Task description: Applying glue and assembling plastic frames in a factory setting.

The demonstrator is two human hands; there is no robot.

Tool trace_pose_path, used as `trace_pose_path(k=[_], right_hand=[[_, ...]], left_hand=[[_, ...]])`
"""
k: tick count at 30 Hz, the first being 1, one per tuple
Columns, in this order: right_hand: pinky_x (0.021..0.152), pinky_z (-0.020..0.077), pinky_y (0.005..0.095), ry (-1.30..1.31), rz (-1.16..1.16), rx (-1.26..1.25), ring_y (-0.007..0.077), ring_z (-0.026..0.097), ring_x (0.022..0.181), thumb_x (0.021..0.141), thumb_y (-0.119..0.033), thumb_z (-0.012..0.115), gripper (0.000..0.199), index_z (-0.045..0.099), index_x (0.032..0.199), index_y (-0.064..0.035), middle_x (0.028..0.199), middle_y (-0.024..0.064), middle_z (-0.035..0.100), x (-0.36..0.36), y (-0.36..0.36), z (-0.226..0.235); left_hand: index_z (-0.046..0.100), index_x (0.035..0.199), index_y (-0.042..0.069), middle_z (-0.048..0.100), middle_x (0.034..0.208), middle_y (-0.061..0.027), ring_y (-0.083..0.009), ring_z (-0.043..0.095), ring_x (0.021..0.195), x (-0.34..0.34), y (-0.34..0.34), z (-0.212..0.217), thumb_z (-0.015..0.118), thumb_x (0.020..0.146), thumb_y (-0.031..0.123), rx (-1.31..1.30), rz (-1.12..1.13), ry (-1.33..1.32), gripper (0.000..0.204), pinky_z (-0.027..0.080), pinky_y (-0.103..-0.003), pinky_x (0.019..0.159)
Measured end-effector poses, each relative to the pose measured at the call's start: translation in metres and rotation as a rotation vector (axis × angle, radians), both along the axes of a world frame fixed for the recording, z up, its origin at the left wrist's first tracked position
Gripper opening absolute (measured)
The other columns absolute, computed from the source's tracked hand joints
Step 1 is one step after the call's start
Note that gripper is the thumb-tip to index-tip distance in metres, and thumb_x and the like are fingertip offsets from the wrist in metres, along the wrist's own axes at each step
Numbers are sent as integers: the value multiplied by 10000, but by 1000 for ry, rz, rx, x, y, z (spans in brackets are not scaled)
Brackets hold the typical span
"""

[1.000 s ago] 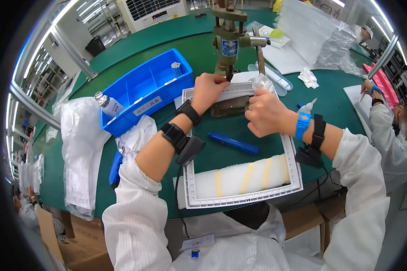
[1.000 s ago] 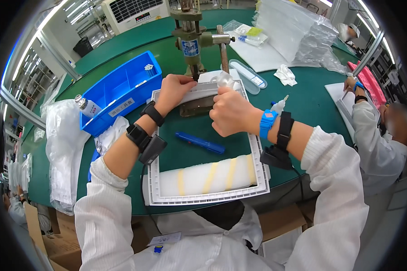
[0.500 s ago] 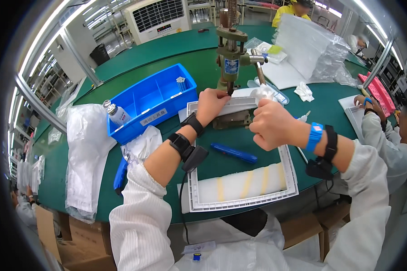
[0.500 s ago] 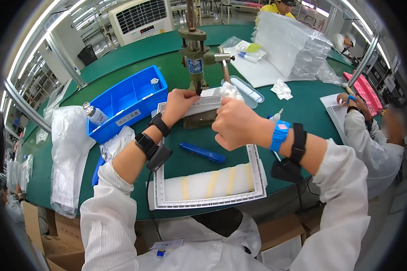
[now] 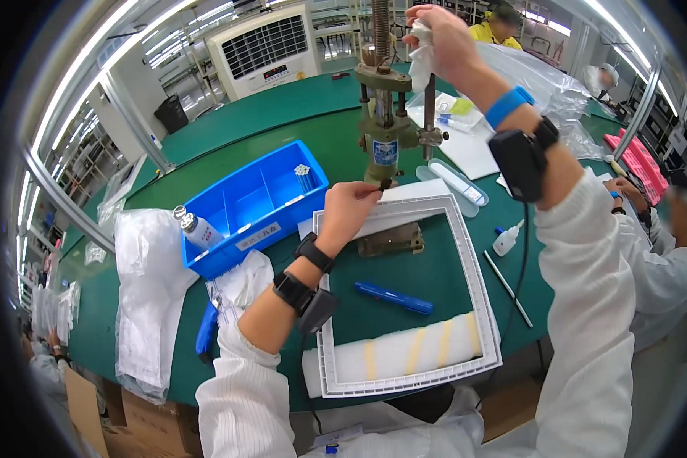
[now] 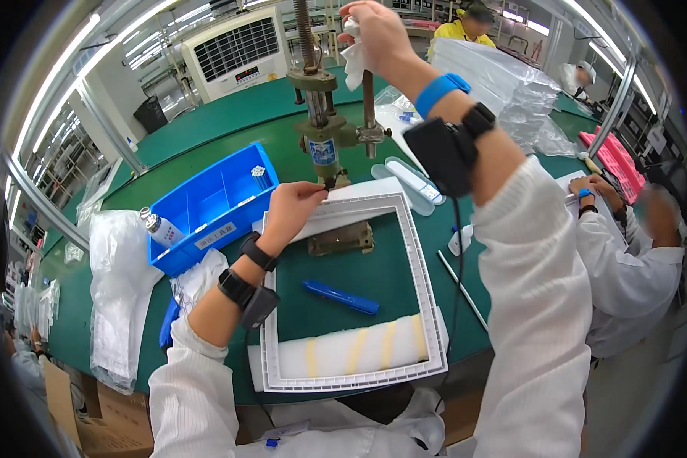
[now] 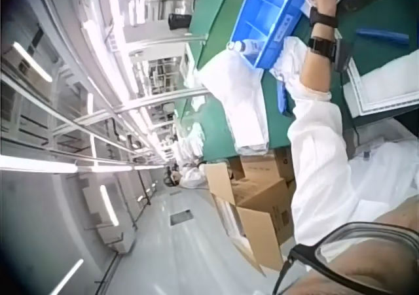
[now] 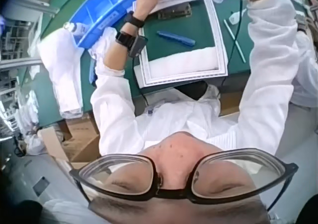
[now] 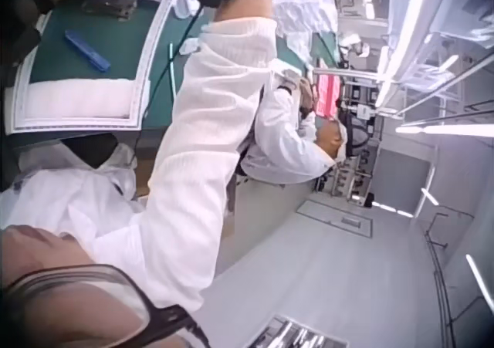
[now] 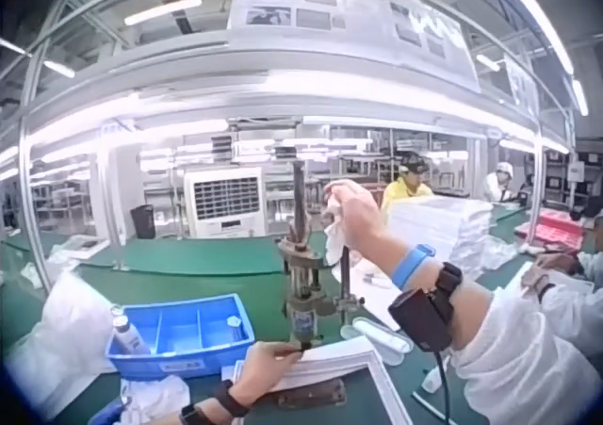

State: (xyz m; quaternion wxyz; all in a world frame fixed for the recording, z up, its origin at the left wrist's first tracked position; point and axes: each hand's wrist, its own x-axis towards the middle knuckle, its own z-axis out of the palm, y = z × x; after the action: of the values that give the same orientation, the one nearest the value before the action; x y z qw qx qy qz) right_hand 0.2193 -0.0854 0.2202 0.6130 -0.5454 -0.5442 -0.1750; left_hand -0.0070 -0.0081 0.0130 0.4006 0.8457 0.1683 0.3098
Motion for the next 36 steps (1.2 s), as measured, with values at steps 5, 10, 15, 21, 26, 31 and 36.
trace_pose_path(k=[5, 10, 15, 21, 26, 31, 36], right_hand=[[864, 488, 334, 124, -128, -243, 253, 643, 994, 884, -176, 533, 369, 574, 1221, -33, 1152, 143, 647, 0, -20, -57], [824, 504, 403, -43, -335, -702, 347, 632, 974, 869, -184, 607, 426, 537, 1259, -28, 1065, 190, 645, -103, -154, -137], [688, 509, 431, 100, -427, -1043, 351, 652, 787, 869, -176, 611, 530, 456, 1354, -31, 884, 186, 657, -138, -196, -192], [529, 434, 345, 404, -237, -839, 227, 557, 530, 890, -102, 564, 544, 418, 1406, -11, 652, 140, 576, -169, -215, -195], [522, 427, 285, 339, -268, -751, 140, 538, 535, 879, -30, 539, 561, 390, 1410, 69, 710, 139, 610, -214, -252, -178], [538, 459, 262, 208, -268, -684, 149, 584, 559, 865, -7, 522, 556, 386, 1388, 127, 842, 192, 667, -244, -271, -173], [530, 405, 248, 96, -286, -604, 122, 554, 570, 866, -2, 500, 562, 369, 1398, 126, 843, 180, 671, -256, -281, -169]], left_hand=[[661, 1016, -67, 720, 903, -107, -134, 675, 829, -70, 29, 29, 642, 898, 95, -218, -82, -21, 201, 526, -256, 752], [651, 1031, -25, 692, 852, -63, -109, 649, 752, -172, 47, -7, 608, 906, 53, -255, 135, 16, 152, 509, -233, 695], [666, 943, -1, 677, 790, -77, -141, 622, 680, -194, 26, -45, 645, 848, 30, 80, 222, 210, 102, 469, -277, 619], [655, 941, 1, 655, 772, -96, -173, 594, 662, -189, 18, -50, 657, 848, 28, 71, 220, 109, 97, 449, -288, 596], [652, 958, 5, 653, 784, -114, -215, 603, 682, -191, 19, -51, 656, 838, 41, 91, 199, 80, 125, 460, -315, 612], [653, 914, 23, 631, 871, -136, -335, 603, 862, -196, 33, -56, 667, 790, 68, 307, 82, 10, 133, 477, -383, 738], [677, 984, 29, 632, 955, -140, -319, 610, 886, -195, 30, -51, 704, 789, 62, 352, 176, 121, 200, 500, -377, 770]])
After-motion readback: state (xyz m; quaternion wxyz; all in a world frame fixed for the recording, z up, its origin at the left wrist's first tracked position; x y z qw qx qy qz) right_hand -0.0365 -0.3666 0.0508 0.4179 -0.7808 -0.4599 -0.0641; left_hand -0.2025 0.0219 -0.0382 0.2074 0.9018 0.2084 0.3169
